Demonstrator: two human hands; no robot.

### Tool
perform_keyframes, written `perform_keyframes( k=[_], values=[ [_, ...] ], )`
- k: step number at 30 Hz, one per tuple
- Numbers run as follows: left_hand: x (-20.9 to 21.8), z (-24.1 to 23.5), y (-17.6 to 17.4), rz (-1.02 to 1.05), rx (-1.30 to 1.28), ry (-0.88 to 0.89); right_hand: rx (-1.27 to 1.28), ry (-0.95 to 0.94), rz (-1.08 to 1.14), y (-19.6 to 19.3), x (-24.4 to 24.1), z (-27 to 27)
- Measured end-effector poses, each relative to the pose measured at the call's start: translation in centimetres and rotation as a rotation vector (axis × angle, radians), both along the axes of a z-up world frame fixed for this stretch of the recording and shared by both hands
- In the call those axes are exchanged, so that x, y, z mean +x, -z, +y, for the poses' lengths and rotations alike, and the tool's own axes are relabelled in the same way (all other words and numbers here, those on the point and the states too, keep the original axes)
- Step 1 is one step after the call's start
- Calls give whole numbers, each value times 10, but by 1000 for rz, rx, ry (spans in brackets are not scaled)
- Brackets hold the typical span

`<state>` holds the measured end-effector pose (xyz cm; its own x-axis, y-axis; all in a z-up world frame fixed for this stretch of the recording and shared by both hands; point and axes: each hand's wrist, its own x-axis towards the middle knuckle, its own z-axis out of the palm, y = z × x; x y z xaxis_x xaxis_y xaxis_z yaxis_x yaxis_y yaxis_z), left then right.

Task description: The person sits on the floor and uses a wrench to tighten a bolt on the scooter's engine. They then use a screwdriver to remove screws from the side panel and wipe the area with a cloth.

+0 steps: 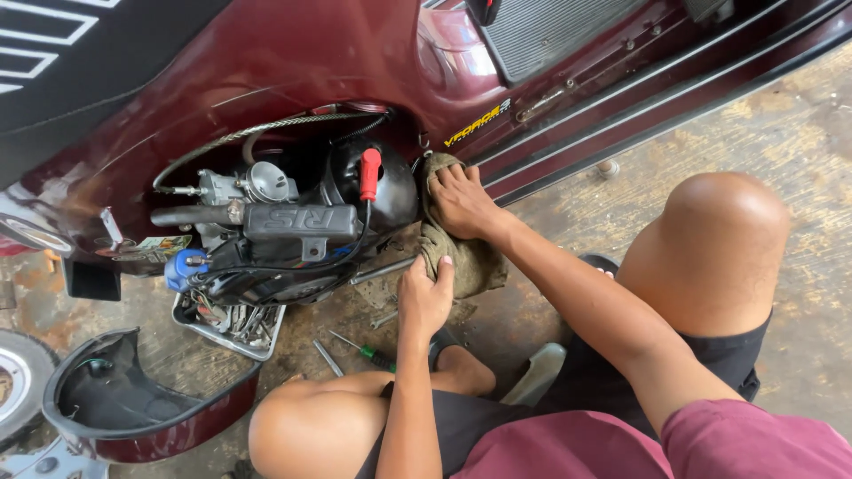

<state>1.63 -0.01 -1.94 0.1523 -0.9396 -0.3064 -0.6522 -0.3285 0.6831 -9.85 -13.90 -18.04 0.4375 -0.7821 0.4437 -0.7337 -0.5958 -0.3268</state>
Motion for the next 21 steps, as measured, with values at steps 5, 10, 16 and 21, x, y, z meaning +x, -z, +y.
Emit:
perform_keyframes(
  k=[5, 10, 16, 21],
  values=[
    [-2, -9, 0, 8, -11, 24, 70, 48, 1, -13, -4, 4],
    [-3, -8, 1, 41, -12, 21, 102, 84, -54, -31, -6, 13],
    [-2, -5, 4, -13, -11, 47, 140, 59, -70, -32, -11, 12],
    [-1, -3, 7, 5, 8, 51, 53, 78, 139, -15, -10, 14]
  ],
)
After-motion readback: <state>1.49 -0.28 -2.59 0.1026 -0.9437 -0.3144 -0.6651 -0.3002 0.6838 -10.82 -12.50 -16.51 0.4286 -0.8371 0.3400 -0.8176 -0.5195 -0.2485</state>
